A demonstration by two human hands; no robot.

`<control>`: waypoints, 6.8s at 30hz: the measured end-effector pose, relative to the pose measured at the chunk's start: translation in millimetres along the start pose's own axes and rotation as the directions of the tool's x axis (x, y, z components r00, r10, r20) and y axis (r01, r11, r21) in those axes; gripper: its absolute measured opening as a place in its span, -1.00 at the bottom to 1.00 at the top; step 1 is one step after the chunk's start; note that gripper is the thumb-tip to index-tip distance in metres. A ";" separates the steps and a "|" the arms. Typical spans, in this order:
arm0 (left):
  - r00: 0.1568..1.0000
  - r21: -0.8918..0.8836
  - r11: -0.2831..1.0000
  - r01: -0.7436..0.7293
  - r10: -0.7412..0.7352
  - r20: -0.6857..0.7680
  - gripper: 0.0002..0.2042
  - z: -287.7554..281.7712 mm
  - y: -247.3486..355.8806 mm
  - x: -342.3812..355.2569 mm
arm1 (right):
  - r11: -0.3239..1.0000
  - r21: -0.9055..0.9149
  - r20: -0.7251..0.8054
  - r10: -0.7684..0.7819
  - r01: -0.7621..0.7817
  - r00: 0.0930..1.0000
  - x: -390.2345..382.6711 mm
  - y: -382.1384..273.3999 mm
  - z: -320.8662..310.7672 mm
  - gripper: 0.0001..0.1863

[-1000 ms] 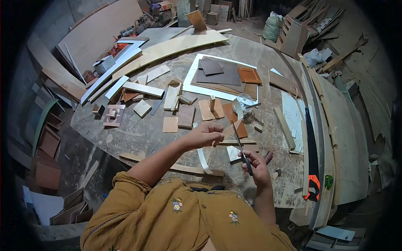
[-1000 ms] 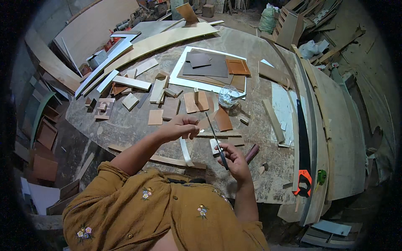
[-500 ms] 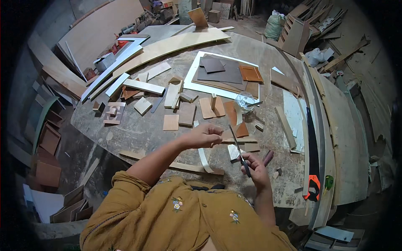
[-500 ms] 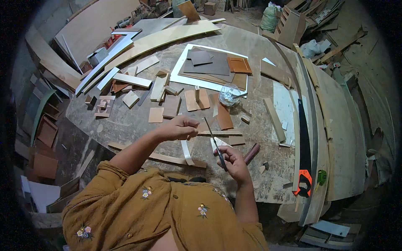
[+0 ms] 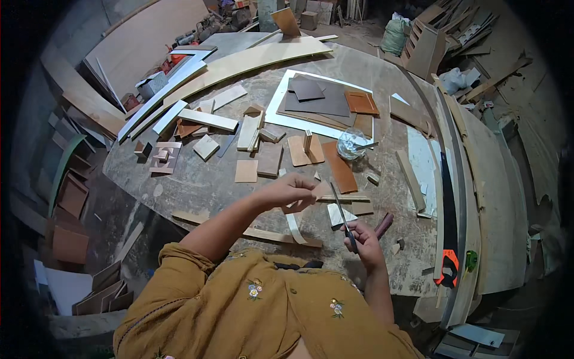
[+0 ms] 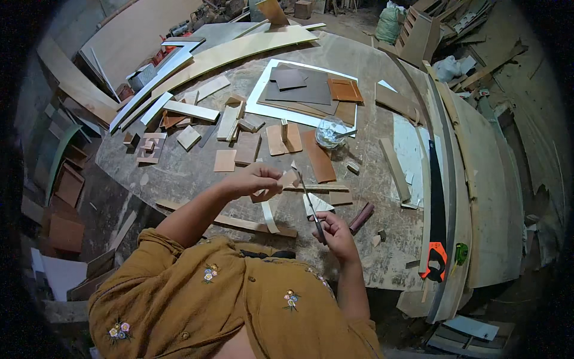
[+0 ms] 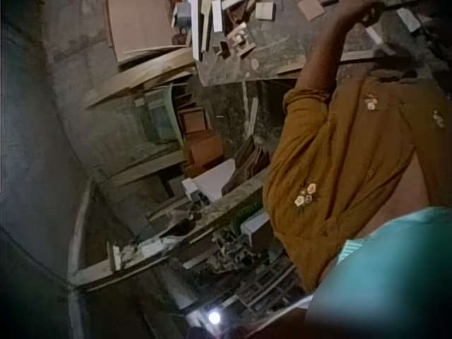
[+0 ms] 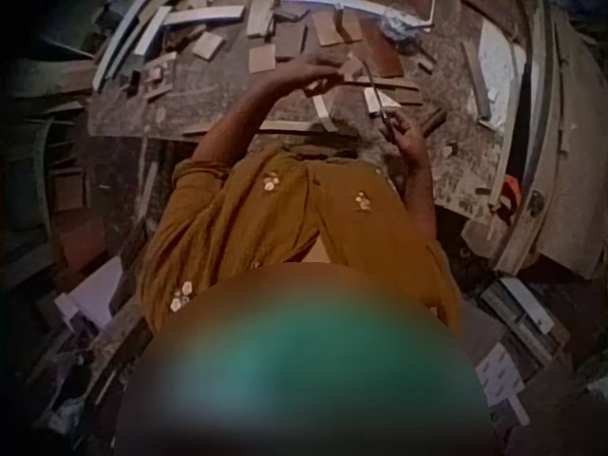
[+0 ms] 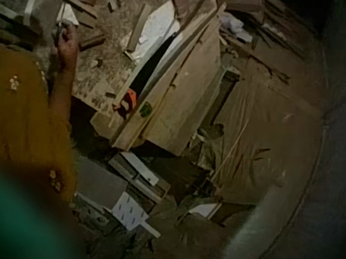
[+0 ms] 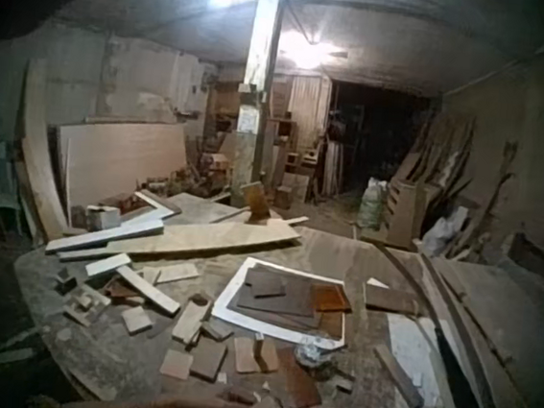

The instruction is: Applying glue to small wooden pieces and attaching thin veneer strips, cutting the strips to size with scissors.

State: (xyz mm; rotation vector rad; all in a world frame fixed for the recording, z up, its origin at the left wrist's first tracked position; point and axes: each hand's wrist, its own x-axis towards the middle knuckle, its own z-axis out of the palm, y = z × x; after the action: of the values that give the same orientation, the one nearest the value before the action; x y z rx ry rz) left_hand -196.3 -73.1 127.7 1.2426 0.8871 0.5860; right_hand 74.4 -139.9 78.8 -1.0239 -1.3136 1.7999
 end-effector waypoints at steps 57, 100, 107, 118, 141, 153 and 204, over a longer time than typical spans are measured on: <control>0.876 -0.837 0.346 -0.424 -0.080 -0.476 -0.80 20.3 3.6 16.2 | 0.908 -0.361 -0.071 -0.256 0.214 0.964 26.4 -24.6 69.4 -0.67; 0.917 -0.815 0.484 -0.320 -0.058 -0.394 -0.91 38.4 -10.6 26.6 | 0.924 -0.282 -0.183 -0.316 0.258 0.931 32.0 -17.3 67.1 -0.75; 0.919 -0.805 0.522 -0.282 -0.095 -0.383 -0.92 44.6 -13.9 24.7 | 0.915 -0.341 -0.223 -0.300 0.214 0.927 31.4 -4.5 60.3 -0.78; 0.931 -0.809 0.548 -0.211 -0.139 -0.337 -0.93 58.4 -37.4 29.6 | 0.980 -0.097 -0.297 -0.195 0.174 0.935 18.0 33.1 58.8 -0.75; 0.919 -0.286 0.915 -0.286 0.177 -0.352 -0.62 -33.2 -64.0 25.9 | 0.162 -0.784 -0.619 -0.123 -0.600 0.776 -1.4 -22.9 -39.2 -0.26; 0.914 -0.031 0.964 -0.264 0.240 -0.327 -0.68 -30.1 -64.7 35.8 | 0.662 -0.698 -0.082 -0.453 0.273 0.888 148.6 -61.7 42.8 -0.75; 0.559 0.433 0.859 -0.274 0.509 -0.655 -0.80 -88.0 -74.5 102.3 | -0.009 -0.998 -0.050 -0.448 -0.061 0.893 275.4 -63.0 79.1 -0.82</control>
State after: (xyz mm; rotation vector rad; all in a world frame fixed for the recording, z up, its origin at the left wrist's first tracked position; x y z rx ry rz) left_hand -219.2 38.3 23.7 1.4938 1.4357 1.4729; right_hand -118.6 80.2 98.2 -1.6024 -2.3533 -0.0034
